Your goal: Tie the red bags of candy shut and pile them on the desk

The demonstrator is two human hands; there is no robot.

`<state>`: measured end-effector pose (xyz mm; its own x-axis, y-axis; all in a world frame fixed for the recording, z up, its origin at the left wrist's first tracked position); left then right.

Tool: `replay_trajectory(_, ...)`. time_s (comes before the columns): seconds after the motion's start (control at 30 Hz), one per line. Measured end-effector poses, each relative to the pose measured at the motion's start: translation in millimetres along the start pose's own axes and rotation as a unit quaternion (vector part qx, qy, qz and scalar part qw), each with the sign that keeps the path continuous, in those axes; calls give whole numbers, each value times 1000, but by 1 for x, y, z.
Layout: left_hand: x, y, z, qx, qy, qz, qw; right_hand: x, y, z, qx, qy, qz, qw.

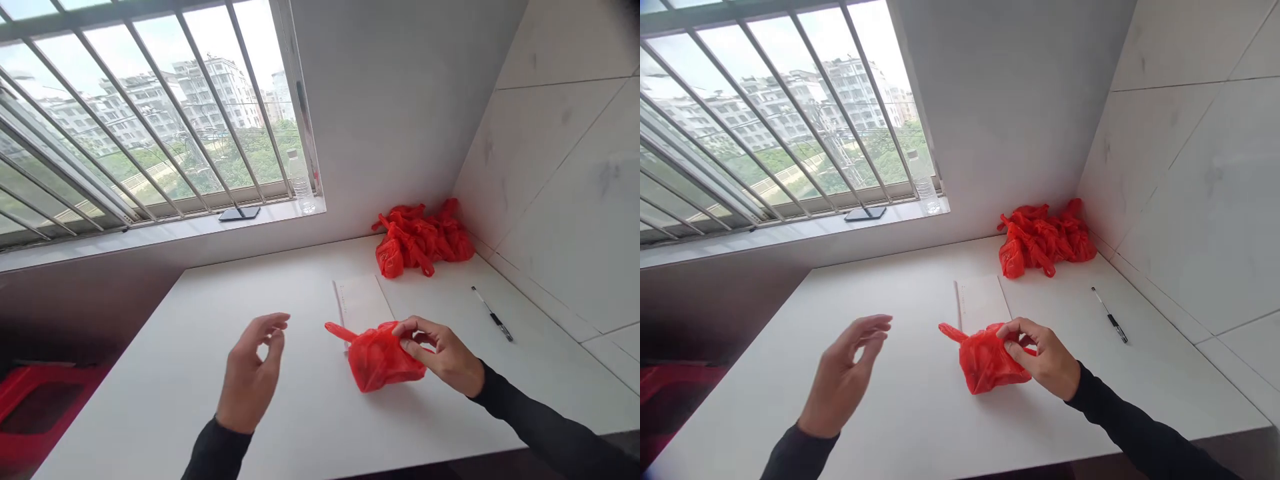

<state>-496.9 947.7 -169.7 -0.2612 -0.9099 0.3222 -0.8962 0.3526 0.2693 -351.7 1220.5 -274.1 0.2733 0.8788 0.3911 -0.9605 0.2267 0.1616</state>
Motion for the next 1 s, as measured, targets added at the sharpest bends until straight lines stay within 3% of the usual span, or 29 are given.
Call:
replay_trajectory(0.13,-84,-9,15,-52,103,260,959,-1,-35,-14,-29,-11,6,999)
replay_trajectory(0.2,-116,-15,25,-58,148,330,930,2,-44,-18,-48,-21,1,999)
replay_trajectory(0.27,-133,-24,33,-57,187,367,909,6,-50,-20,-48,-44,5,998)
replay_trajectory(0.4,-131,-37,35,-44,223,365,903,17,-61,-27,-24,-105,-1,994)
replay_trajectory(0.53,-106,-37,33,-11,215,300,930,30,-75,-42,-65,-132,-25,989)
replay_trajectory(0.63,-95,-40,32,1,193,264,945,34,-79,-42,-45,-165,-54,984)
replay_trajectory(0.8,-110,-54,29,-32,165,280,945,14,-64,-25,13,-169,-51,984)
replay_trajectory(1.0,-126,-51,30,-24,147,262,954,-6,-50,-19,-9,-145,54,988)
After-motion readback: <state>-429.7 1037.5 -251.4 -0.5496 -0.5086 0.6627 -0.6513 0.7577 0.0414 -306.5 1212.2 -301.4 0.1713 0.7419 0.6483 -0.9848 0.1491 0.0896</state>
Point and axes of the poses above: each hand's wrist, its own y-axis towards the middle knuckle, its own x-axis out of the back of the hand, z = x × y, the point moved 2 cm from there along y, towards the middle knuckle, and after that the axes turned 8 degrees about -y, right-handed, at the moved point
